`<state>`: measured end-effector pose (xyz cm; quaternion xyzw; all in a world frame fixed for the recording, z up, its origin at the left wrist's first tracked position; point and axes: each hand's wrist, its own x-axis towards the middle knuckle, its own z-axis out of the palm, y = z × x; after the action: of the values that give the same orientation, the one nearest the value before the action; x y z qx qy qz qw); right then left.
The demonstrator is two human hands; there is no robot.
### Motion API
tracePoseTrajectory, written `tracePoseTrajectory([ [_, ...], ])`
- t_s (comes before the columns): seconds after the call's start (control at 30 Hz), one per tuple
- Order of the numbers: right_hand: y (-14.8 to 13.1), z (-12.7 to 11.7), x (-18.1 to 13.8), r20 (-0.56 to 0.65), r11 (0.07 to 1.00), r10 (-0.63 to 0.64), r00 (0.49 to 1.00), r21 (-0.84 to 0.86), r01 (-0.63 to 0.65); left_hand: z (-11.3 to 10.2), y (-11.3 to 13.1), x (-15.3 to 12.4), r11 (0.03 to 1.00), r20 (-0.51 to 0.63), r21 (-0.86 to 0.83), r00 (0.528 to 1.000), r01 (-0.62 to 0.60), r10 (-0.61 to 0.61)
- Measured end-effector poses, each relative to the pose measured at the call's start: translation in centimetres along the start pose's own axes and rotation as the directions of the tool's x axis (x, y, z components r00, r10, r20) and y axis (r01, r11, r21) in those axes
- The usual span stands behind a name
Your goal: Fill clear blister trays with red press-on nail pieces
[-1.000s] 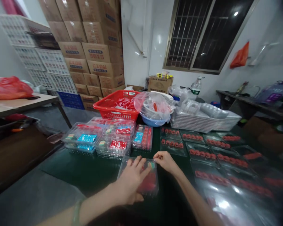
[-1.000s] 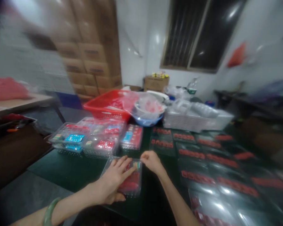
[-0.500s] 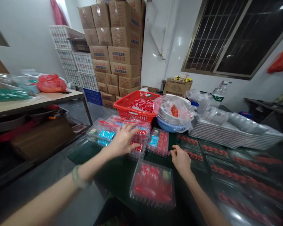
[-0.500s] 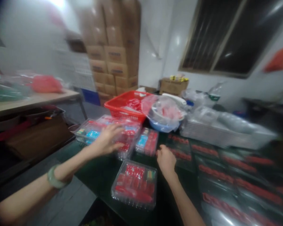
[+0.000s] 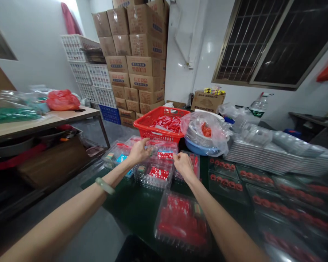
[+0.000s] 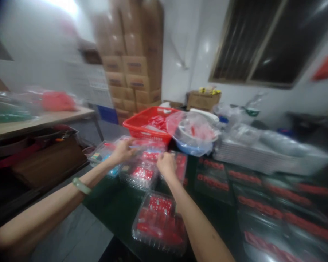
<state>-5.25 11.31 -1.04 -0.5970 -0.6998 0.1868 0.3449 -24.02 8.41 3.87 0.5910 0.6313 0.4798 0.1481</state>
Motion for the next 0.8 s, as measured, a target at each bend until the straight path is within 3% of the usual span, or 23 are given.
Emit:
tracePoseTrajectory([
  [0.17,0.4,-3.3,-2.5,0.012,0.987,-0.031,0.999,0.158,0.029,-0.6,3.2,-2.0,0.985,-0.047,-0.151,0.995,0.078,-0.086],
  [0.33,2.5,-8.4,-10.8,0.118,0.921,-0.031,0.993,0.390,-0.018,0.1,5.3,-8.1,0.860,0.129,-0.435,0.964,0.266,-0.233],
  [0.47,4.6,-10.3,-17.4,0.138,0.981,0.025,0.990,0.189,-0.051,2.1,4.3,-13.6,0.794,0.247,-0.479,0.925,0.376,-0.289],
  [0.57,5.8,-10.1,-19.6,0.119,0.995,0.068,0.991,-0.085,-0.058,3.7,3.2,-15.8,0.823,0.298,-0.405,0.909,0.398,-0.293],
  [0.7,6.5,-9.3,-20.2,0.100,0.941,0.081,0.992,-0.337,-0.042,4.9,2.3,-16.3,0.960,0.247,-0.177,0.954,0.215,-0.168],
  [0.8,7.2,-9.6,-20.1,0.148,0.949,0.077,0.986,-0.315,-0.026,5.2,2.1,-16.1,0.998,0.227,-0.018,0.972,0.068,-0.062],
])
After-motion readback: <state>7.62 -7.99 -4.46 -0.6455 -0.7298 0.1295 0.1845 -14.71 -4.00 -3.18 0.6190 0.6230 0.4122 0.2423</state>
